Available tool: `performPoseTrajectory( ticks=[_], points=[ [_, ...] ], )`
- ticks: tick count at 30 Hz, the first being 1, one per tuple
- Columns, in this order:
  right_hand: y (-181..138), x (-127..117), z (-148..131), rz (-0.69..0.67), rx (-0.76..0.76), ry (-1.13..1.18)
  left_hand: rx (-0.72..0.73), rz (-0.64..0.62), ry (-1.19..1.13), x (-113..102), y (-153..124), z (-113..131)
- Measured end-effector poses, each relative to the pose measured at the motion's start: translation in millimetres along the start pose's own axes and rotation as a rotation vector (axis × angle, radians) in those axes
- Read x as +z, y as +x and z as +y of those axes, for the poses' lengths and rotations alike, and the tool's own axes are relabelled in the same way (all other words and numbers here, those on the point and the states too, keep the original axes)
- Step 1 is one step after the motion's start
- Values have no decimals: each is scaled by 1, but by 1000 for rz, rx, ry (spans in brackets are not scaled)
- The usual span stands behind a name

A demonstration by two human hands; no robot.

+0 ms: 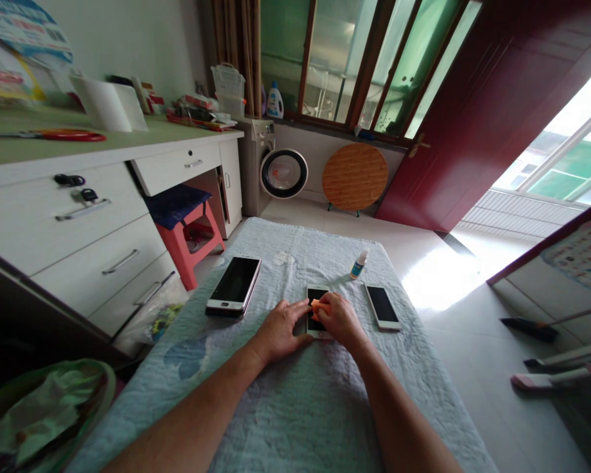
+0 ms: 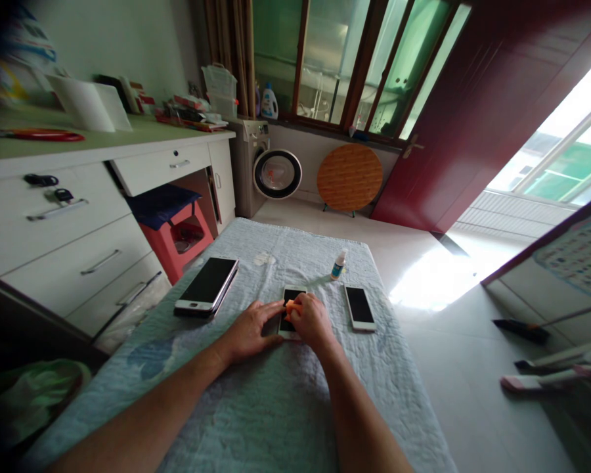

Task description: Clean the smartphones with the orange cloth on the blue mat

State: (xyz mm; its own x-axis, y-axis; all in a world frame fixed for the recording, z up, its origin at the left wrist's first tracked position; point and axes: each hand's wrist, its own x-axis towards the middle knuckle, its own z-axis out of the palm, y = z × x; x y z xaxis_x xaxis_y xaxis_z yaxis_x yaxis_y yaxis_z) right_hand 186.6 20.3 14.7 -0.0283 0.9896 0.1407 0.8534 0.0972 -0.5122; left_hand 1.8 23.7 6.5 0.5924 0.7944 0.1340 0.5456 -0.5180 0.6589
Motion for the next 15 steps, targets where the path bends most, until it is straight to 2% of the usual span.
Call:
performPoseTrajectory(
  ticks=[15],
  points=[
    [1,1,3,-2,-18,54,6,-1,61,1,-2,2]
  ],
)
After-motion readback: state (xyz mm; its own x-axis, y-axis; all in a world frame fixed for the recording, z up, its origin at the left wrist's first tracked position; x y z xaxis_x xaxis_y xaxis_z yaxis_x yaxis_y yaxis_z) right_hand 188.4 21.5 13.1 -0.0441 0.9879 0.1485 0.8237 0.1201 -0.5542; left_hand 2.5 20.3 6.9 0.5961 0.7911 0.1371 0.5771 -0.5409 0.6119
